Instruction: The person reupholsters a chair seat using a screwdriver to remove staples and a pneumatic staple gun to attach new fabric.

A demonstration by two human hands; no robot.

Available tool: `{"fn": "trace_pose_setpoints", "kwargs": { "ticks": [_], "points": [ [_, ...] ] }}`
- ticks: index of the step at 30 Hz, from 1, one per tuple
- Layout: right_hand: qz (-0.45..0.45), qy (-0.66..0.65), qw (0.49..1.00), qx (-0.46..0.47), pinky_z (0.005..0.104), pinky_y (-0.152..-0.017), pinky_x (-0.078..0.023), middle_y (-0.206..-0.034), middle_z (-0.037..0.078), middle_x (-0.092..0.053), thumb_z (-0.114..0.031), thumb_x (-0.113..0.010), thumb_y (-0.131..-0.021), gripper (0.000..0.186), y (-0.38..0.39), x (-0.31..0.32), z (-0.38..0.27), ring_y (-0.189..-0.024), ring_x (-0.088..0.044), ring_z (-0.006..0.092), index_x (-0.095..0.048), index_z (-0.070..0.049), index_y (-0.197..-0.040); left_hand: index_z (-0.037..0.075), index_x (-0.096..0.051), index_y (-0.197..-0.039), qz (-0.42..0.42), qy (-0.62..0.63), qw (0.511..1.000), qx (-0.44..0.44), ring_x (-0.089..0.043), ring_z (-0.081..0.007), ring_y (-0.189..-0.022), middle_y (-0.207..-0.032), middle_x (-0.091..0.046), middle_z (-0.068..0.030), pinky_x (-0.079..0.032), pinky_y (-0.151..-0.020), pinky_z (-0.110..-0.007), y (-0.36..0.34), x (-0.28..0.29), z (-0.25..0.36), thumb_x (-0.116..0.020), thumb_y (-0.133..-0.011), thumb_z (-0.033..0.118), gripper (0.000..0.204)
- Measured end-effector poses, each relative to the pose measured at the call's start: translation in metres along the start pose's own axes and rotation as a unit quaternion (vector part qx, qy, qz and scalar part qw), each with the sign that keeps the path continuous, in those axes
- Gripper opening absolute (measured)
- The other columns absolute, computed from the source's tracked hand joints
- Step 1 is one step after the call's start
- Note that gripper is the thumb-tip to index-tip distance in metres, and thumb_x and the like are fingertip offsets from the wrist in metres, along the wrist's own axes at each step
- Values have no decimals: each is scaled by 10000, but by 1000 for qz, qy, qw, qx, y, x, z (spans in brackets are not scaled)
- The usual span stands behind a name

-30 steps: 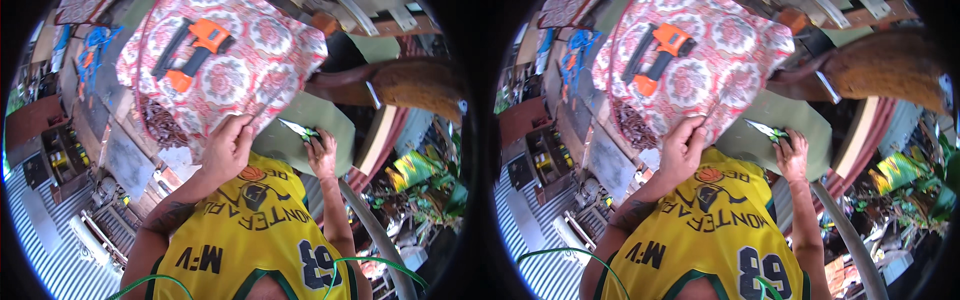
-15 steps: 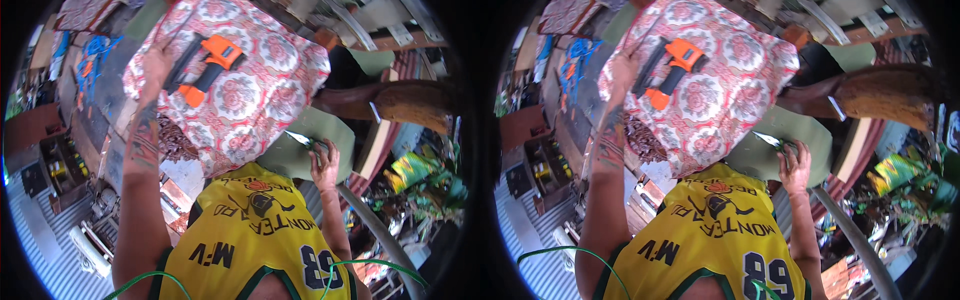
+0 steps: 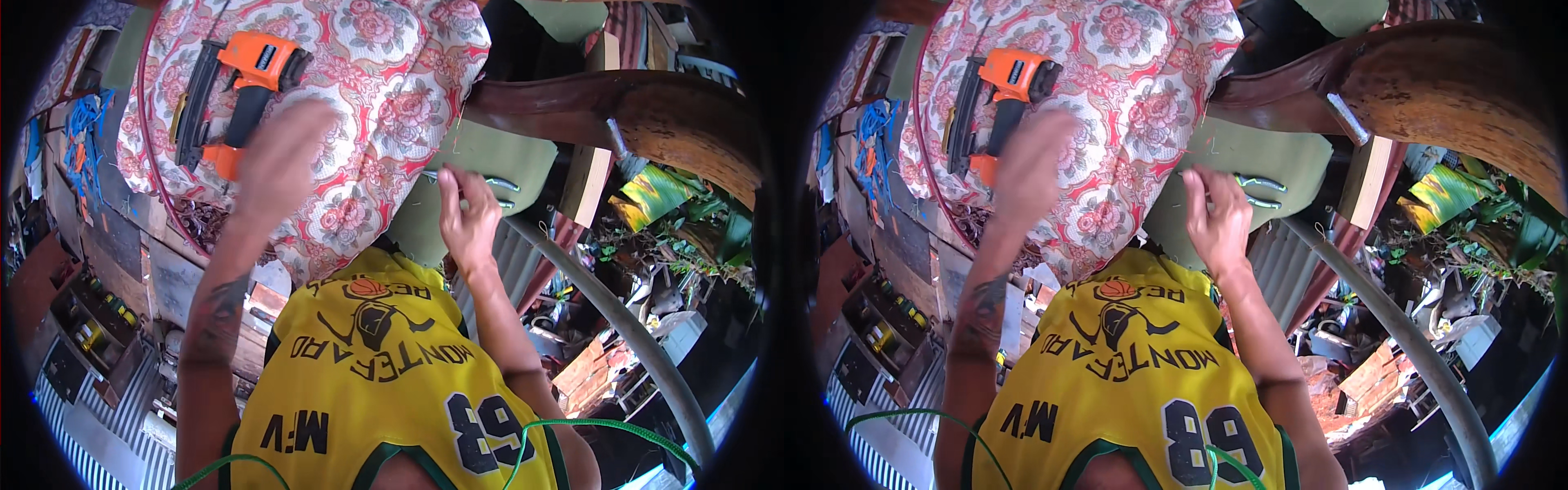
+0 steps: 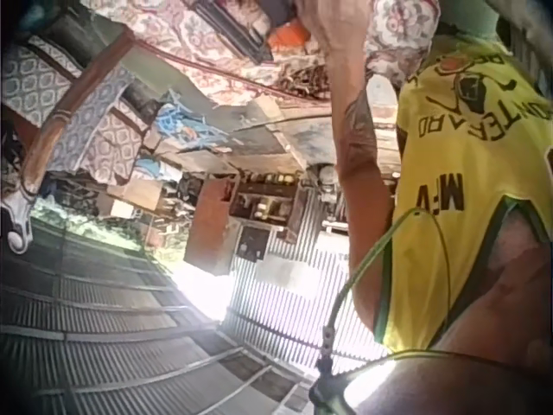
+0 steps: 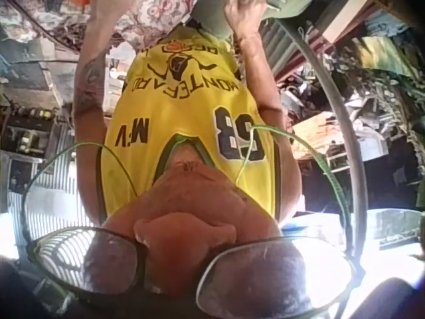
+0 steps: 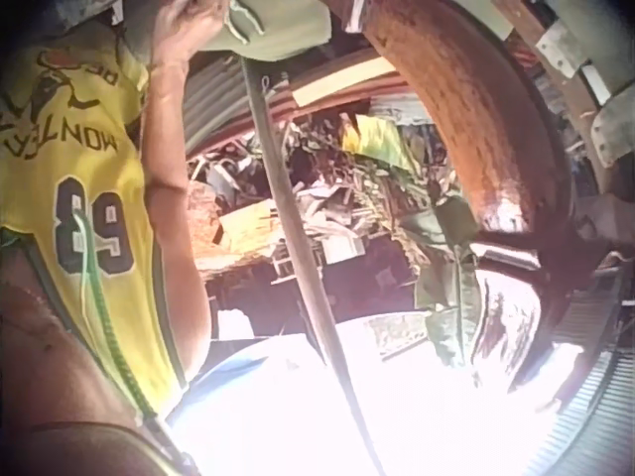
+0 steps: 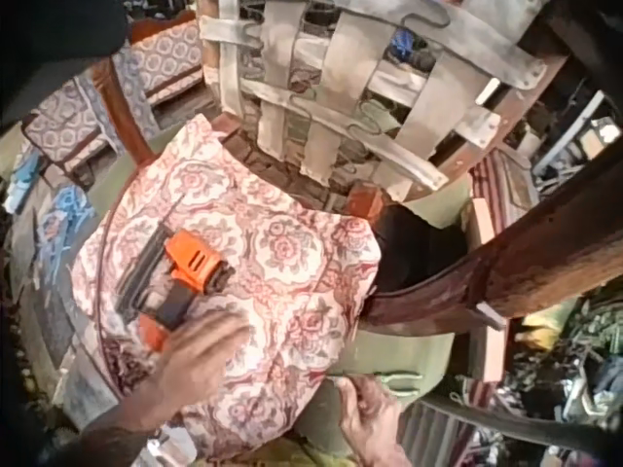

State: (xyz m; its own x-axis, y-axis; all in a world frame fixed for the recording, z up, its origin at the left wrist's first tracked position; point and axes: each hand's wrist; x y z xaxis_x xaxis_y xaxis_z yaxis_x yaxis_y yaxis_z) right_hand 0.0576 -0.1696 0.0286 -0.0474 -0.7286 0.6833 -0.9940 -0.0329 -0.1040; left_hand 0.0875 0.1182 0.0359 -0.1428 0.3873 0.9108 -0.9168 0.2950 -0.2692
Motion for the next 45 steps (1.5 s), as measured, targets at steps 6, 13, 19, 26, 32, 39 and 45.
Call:
{"fn": "trace_pose_setpoints", "kwargs": {
  "ticks": [6,13,19,26,32,39,45],
  "points": [
    [-92,-51,980,-171,439,-649,-542,-684,216,-672,-372,-687,-1018,417,-45,-14,-11,-614,-668,381,-761,26,-918,134,-521,-1527,-50,-110,993,-15,-368,-334,-1525,-1608,-474,-44,-291,-1256,-528,-66,-64,19,-581,-1026,217,511],
    [-134,-85,971,-181,416,-619,-526,-647,200,-649,-350,-692,-1019,392,-41,-11,-2,-564,-630,292,-770,31,-967,168,-439,-1602,-114,-194,974,-43,-254,-317,-1579,-1691,-356,-1,-183,-1283,-579,-65,-71,35,-496,-1080,352,556],
    [-155,-98,965,-188,393,-618,-527,-660,190,-658,-308,-683,-1026,354,-40,2,-1,-567,-639,255,-774,33,-1048,162,-435,-1606,-145,-205,968,-4,-206,-327,-1588,-1706,-309,-66,-144,-1279,-605,-41,-75,52,-445,-1094,444,585],
    [-131,-87,975,-157,388,-641,-538,-702,196,-685,-282,-680,-1025,328,-37,9,14,-597,-671,273,-773,32,-1038,296,-487,-1580,-78,-133,983,99,-175,-412,-1586,-1704,-261,-171,-114,-1249,-667,-36,-83,57,-448,-1026,637,652],
    [-166,-62,976,-127,318,-607,-513,-711,116,-702,-258,-691,-1035,307,-47,8,21,-614,-589,113,-768,39,-1014,377,-427,-1606,-116,-125,977,132,-76,-424,-1608,-1732,-190,-159,-59,-1252,-671,-39,-81,59,-399,-994,724,704],
    [-107,-11,994,-15,366,-655,-559,-777,164,-725,-189,-728,-992,199,-50,14,12,-672,-696,258,-767,5,-1011,387,-438,-1598,-102,-137,970,173,-109,-406,-1606,-1723,-234,-123,-67,-1252,-672,-40,-78,70,-394,-986,731,703],
    [-81,2,978,194,411,-715,-595,-857,150,-749,-106,-803,-891,121,-57,21,-2,-782,-731,335,-769,-41,-988,366,-480,-1573,-92,-135,976,143,-196,-373,-1585,-1703,-290,-59,-148,-1242,-672,-15,-72,72,-535,-984,628,648]
  ]
}}
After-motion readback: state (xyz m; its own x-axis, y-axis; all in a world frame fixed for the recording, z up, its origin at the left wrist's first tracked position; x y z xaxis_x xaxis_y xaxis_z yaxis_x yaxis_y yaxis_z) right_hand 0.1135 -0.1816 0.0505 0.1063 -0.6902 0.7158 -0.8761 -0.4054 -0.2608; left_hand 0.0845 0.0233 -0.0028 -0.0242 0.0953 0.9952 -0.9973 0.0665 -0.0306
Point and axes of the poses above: each hand's wrist, its own y-axis away from the middle knuckle, its own x-axis out of the back of the hand, z = x × y
